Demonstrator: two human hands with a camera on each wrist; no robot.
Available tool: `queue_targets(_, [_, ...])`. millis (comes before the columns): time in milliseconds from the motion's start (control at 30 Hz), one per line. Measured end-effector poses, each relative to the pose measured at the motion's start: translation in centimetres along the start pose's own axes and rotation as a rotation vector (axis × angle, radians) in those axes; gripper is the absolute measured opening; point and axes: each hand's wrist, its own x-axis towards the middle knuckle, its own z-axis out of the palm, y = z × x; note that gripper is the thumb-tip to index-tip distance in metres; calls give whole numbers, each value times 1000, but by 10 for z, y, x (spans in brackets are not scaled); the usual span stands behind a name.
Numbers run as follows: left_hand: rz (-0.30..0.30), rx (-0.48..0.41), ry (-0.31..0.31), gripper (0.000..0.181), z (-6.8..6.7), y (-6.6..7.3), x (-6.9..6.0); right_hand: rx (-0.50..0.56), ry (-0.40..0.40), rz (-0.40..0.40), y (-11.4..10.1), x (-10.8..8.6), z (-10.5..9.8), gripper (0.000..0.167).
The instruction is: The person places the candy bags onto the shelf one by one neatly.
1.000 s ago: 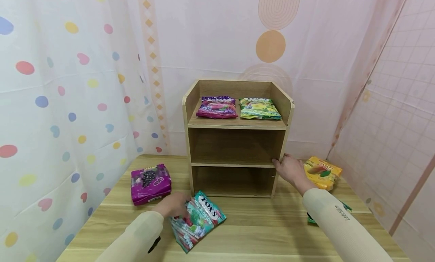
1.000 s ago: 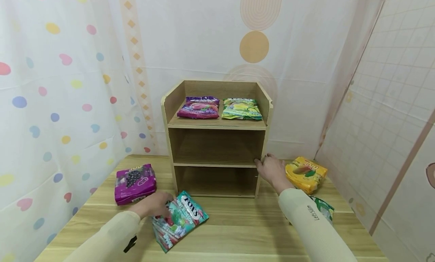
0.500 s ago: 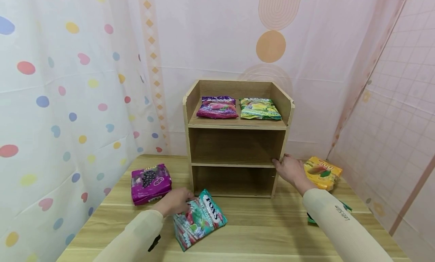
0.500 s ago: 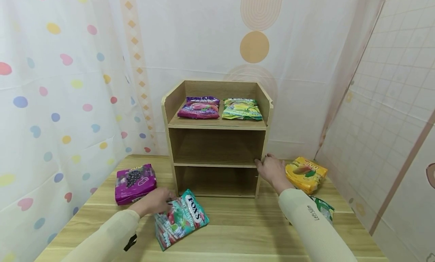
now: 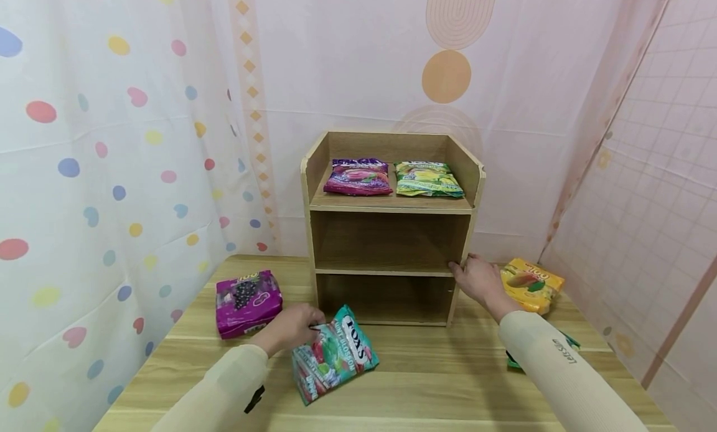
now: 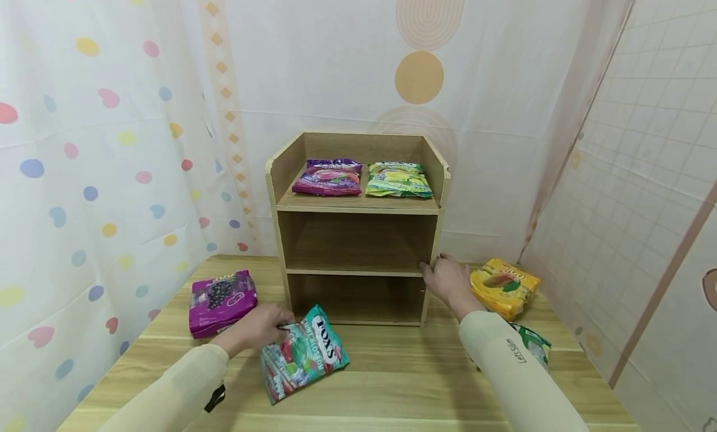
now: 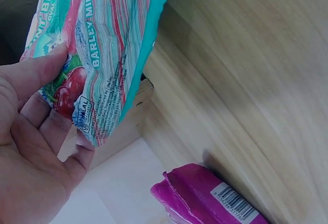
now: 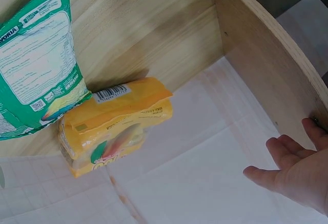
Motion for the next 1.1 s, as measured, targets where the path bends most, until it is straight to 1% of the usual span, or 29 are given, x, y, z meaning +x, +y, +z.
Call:
queue_targets(200, [38,0,30,8,-2,3,3,-4,5,-1,0,0,1,49])
queue_targets(333, [35,-12,53,8,-3,5,6,-5,6,-2,0,0,1,49])
queue_targets(567, [51,-38,121,9,-7,11,8,-19,9,-10,0,0,0,53])
queue_targets(833, [45,-61,196,11,-11,16,12,-18,15,-12,2,1,2,54])
queue_targets(933, [32,-58,231,13,-12,18,13,-13,19,-10,2,1,2,52])
queue_targets(1100, [-7,-68,281,13,-14,22,14,-11,23,-11,3,1,3,50])
